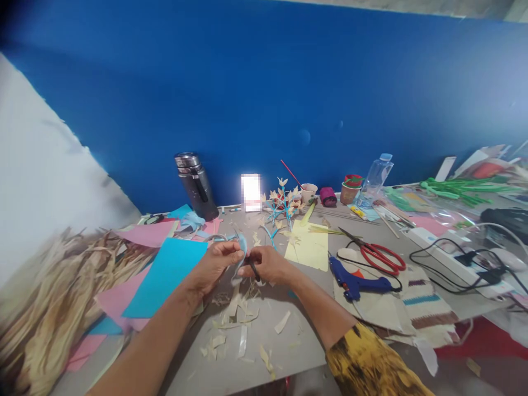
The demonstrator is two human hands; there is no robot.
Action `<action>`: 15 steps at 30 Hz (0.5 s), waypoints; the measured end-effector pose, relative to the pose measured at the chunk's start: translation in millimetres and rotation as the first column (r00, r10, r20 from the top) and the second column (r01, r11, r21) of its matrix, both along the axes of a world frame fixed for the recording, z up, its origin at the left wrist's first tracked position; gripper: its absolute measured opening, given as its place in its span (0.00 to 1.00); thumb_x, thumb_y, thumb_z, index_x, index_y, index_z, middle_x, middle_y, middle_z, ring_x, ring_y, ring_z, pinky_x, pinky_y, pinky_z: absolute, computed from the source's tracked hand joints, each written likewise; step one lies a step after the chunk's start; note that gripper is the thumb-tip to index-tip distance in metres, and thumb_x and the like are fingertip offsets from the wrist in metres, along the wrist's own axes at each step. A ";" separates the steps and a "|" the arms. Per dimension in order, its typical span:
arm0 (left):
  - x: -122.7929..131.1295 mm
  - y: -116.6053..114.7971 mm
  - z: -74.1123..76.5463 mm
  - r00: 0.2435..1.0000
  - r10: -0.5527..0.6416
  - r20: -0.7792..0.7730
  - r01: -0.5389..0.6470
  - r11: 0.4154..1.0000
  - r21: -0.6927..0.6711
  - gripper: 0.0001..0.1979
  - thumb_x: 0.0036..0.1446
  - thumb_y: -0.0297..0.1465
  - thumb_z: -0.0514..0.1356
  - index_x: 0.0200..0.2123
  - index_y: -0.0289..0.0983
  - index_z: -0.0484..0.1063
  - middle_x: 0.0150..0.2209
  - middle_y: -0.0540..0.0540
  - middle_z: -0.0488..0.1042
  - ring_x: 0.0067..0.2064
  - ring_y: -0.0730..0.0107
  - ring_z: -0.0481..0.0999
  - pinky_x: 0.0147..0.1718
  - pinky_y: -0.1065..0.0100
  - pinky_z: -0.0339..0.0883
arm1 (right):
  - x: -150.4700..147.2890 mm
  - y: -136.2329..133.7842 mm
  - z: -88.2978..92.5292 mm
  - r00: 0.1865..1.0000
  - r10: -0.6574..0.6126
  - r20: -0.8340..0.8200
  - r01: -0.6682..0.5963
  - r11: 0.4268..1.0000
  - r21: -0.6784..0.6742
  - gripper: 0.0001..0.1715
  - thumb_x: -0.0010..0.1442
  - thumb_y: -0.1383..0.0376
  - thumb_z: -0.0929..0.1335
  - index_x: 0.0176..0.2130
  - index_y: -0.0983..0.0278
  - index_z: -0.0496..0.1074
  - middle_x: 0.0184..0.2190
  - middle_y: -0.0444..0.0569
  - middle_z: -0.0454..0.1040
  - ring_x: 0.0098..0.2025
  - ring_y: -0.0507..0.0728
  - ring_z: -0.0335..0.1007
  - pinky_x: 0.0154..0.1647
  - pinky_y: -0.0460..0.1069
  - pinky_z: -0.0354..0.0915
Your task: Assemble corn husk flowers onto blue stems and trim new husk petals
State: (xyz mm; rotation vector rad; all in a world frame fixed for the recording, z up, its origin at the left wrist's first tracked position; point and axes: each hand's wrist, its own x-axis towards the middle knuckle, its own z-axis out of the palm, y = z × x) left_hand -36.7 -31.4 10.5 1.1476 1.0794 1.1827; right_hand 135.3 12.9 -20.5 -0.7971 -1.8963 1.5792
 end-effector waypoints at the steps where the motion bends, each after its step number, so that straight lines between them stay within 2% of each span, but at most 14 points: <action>1: 0.3 0.1 -0.1 1.000 0.004 0.031 -0.004 1.000 -0.016 0.15 0.41 0.38 0.73 0.23 0.35 0.74 0.24 0.49 0.73 0.26 0.73 0.71 0.28 0.71 0.64 | 2.4 0.5 1.1 0.999 0.029 -0.018 -0.029 0.999 -0.015 0.29 0.46 0.45 0.76 0.31 0.67 0.73 0.22 0.41 0.67 0.24 0.49 0.58 0.26 0.45 0.54; 5: 1.6 -0.3 3.3 0.984 -0.060 0.165 0.072 0.995 -0.065 0.18 0.40 0.41 0.73 0.23 0.35 0.71 0.20 0.49 0.72 0.21 0.70 0.72 0.23 0.68 0.65 | 6.9 2.2 -0.3 0.980 0.171 -0.105 -0.179 0.981 -0.076 0.37 0.49 0.36 0.71 0.32 0.69 0.75 0.22 0.44 0.68 0.23 0.48 0.59 0.24 0.44 0.54; 7: 2.8 -0.9 5.7 0.976 -0.087 0.198 0.106 0.991 -0.085 0.18 0.42 0.43 0.72 0.25 0.35 0.72 0.19 0.49 0.72 0.19 0.67 0.72 0.19 0.68 0.63 | 5.8 2.2 -4.5 0.951 0.232 -0.205 -0.268 0.947 -0.176 0.40 0.47 0.34 0.71 0.34 0.69 0.75 0.26 0.48 0.72 0.25 0.49 0.62 0.24 0.44 0.56; 10: 3.1 -1.0 8.1 0.973 -0.044 0.226 0.067 0.993 -0.094 0.18 0.42 0.43 0.71 0.28 0.35 0.74 0.18 0.50 0.71 0.17 0.68 0.70 0.16 0.68 0.61 | 2.5 1.3 -10.0 0.913 0.224 -0.340 -0.339 0.881 -0.330 0.39 0.46 0.36 0.73 0.38 0.68 0.76 0.33 0.52 0.75 0.29 0.50 0.66 0.28 0.44 0.61; 12: 1.8 -0.1 8.4 0.975 -0.011 0.223 0.033 0.995 -0.093 0.18 0.41 0.43 0.72 0.28 0.35 0.75 0.19 0.49 0.71 0.17 0.70 0.69 0.17 0.68 0.63 | 0.3 1.0 -11.4 0.913 0.192 -0.360 -0.332 0.864 -0.379 0.37 0.45 0.39 0.75 0.38 0.68 0.76 0.34 0.52 0.76 0.29 0.49 0.66 0.28 0.44 0.62; 15: -2.7 3.1 6.5 0.992 0.051 0.112 -0.040 0.994 -0.100 0.18 0.39 0.42 0.73 0.26 0.35 0.75 0.21 0.48 0.73 0.20 0.70 0.70 0.21 0.67 0.65 | -3.9 2.7 -12.1 0.962 0.076 -0.263 -0.163 0.931 -0.328 0.32 0.46 0.43 0.76 0.34 0.68 0.76 0.30 0.49 0.75 0.24 0.47 0.61 0.24 0.43 0.57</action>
